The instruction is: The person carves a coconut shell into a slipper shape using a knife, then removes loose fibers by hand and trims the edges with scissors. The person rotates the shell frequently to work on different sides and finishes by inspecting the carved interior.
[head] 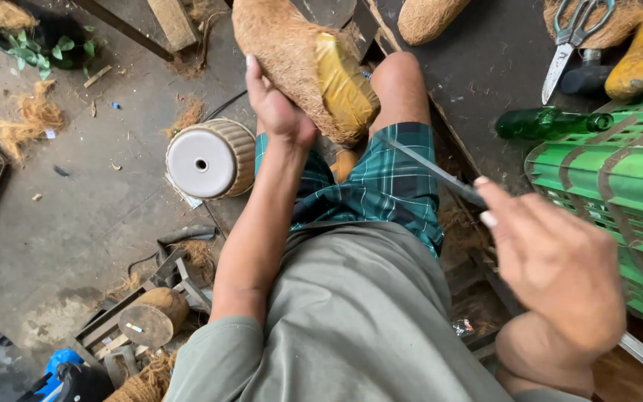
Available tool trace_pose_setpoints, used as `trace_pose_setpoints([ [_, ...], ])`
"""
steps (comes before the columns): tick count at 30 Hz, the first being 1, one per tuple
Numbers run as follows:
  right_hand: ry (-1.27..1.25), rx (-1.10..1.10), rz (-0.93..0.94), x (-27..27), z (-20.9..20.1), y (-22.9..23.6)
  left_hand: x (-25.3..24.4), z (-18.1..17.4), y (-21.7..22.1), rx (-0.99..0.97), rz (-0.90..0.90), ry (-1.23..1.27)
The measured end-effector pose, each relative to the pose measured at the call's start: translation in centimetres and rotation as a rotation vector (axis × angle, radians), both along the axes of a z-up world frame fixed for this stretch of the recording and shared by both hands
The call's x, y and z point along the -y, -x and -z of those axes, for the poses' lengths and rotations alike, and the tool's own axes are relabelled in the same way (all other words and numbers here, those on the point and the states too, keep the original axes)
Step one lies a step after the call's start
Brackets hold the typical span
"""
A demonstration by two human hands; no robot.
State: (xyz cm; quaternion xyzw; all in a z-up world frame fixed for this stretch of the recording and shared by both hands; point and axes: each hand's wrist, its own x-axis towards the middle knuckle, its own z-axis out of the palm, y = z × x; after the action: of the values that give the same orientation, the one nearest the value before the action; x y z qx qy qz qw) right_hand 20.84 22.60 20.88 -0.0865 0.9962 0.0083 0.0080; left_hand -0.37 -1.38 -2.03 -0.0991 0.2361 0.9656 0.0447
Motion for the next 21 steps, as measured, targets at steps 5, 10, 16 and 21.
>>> trace_pose_setpoints([
  [5, 0.599, 0.042, 0.476, -3.3, 10.2, 3.2, -0.3, -3.7, 0.1, 0.257, -0.014, -0.127],
  [10, 1.314, 0.01, 1.073, -3.8, 24.0, 6.4, -0.4, -3.6, 0.0, 0.289, 0.036, -0.183],
  [16, 1.341, -0.143, 1.14, -6.1, 34.8, 10.0, -0.5, -2.5, 0.4, 0.123, 0.142, -0.242],
  [21, 0.905, -0.186, 1.019, -10.8, 42.5, 11.5, -0.6, -4.0, 0.6, 0.211, 0.184, -0.227],
])
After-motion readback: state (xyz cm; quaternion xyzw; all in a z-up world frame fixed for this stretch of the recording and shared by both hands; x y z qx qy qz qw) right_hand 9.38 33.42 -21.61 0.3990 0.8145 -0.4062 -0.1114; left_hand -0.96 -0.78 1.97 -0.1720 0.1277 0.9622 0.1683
